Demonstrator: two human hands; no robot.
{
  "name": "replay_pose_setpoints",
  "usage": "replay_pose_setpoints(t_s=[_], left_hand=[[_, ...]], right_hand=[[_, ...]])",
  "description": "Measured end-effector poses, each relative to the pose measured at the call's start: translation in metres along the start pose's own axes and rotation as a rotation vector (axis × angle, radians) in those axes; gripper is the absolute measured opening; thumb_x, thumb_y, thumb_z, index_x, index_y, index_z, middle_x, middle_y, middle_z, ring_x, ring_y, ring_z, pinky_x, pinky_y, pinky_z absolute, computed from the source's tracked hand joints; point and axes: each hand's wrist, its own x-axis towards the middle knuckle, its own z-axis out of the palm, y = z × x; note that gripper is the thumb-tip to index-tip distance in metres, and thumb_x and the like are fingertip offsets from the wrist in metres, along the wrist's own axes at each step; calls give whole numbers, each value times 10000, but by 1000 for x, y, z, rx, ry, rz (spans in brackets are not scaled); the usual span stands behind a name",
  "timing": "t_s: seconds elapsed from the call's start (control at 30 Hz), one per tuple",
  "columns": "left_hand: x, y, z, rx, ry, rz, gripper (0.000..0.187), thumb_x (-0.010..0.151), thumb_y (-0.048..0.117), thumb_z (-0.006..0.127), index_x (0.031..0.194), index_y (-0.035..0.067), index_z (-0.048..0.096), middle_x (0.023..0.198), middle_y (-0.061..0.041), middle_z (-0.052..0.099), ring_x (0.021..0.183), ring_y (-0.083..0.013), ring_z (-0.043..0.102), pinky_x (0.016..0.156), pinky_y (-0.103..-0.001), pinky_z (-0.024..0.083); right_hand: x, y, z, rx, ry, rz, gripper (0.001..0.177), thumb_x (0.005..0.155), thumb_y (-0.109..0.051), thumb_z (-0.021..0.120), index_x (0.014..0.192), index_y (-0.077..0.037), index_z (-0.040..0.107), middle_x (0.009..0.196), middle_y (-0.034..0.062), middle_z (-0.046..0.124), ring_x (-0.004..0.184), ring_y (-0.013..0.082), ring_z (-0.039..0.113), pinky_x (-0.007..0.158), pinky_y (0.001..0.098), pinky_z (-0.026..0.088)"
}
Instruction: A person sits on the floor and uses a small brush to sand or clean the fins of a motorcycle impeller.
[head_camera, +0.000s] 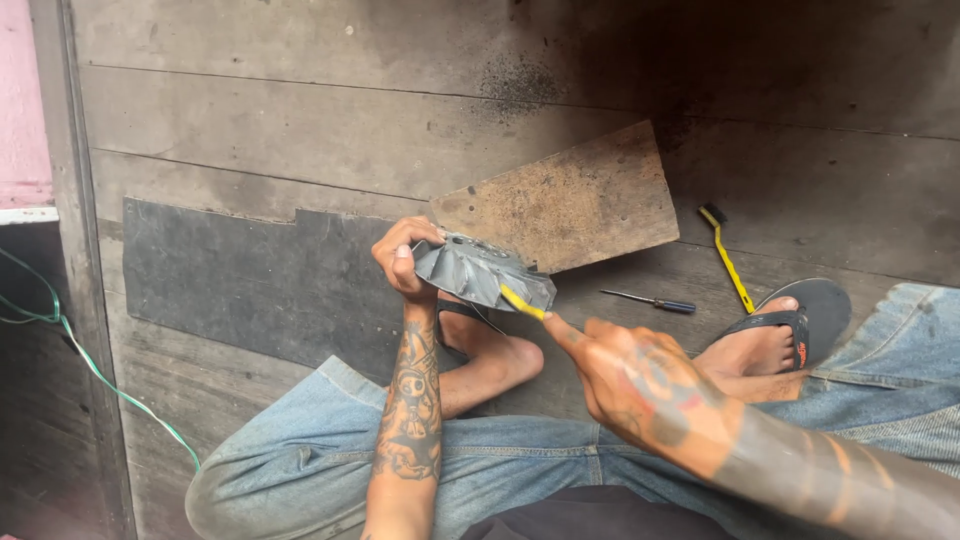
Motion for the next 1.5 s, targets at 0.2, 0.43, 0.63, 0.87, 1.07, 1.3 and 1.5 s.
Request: replay_pose_setpoints(t_s=[0.2,0.43,0.63,0.87,1.07,1.3,1.5], left_hand=[[-4,-4,-1,29,0,10,624,915,484,353,552,68,645,505,-94,584,517,-243,597,623,-324,526],[-2,-2,2,31,12,-4,607,908,469,357,546,71,639,499,-95,577,506,-239,595,614,-326,523],[-5,0,-3,45,32,-28,610,903,458,337,547,63,637,498,-93,584,514,-247,610,623,-329,537],[0,15,4,61,-11,-64,551,874,434,362,621,38,650,607,-102,614,587,-217,560,639,-311,472],[1,33,8,81,-62,-115,442,799,322,404,692,-23,659,688,-115,600,655,-207,477,654,-316,396],[1,29,6,99,-36,-106,419,798,301,409,681,-16,656,674,-102,583,644,-195,452,641,-302,372],[-1,29,7,87,-51,-104,444,801,327,407,690,-25,655,681,-106,600,676,-205,481,672,-310,397]], right_hand=[[18,1,-16,166,113,-78,342,934,-190,495,1209,-149,695,820,141,701,763,412,753,669,572,613],[21,23,3,97,106,-91,367,945,-200,494,1273,-184,659,837,102,679,787,372,744,701,536,619],[8,22,-37,147,-48,-14,355,919,-228,518,1197,-197,738,858,129,754,829,420,759,736,556,627],[-10,28,-3,-117,145,-148,564,852,-132,541,1414,-184,553,841,63,646,614,336,704,580,501,586],[-16,33,18,-294,319,-227,716,789,-35,585,1496,-55,473,858,76,573,430,225,635,401,410,537],[-19,36,24,-383,377,-177,717,790,-44,619,1494,-70,482,832,67,564,402,179,623,372,376,544],[-21,35,20,-392,383,-206,722,777,-78,631,1484,-47,485,812,71,567,367,165,599,314,360,499]])
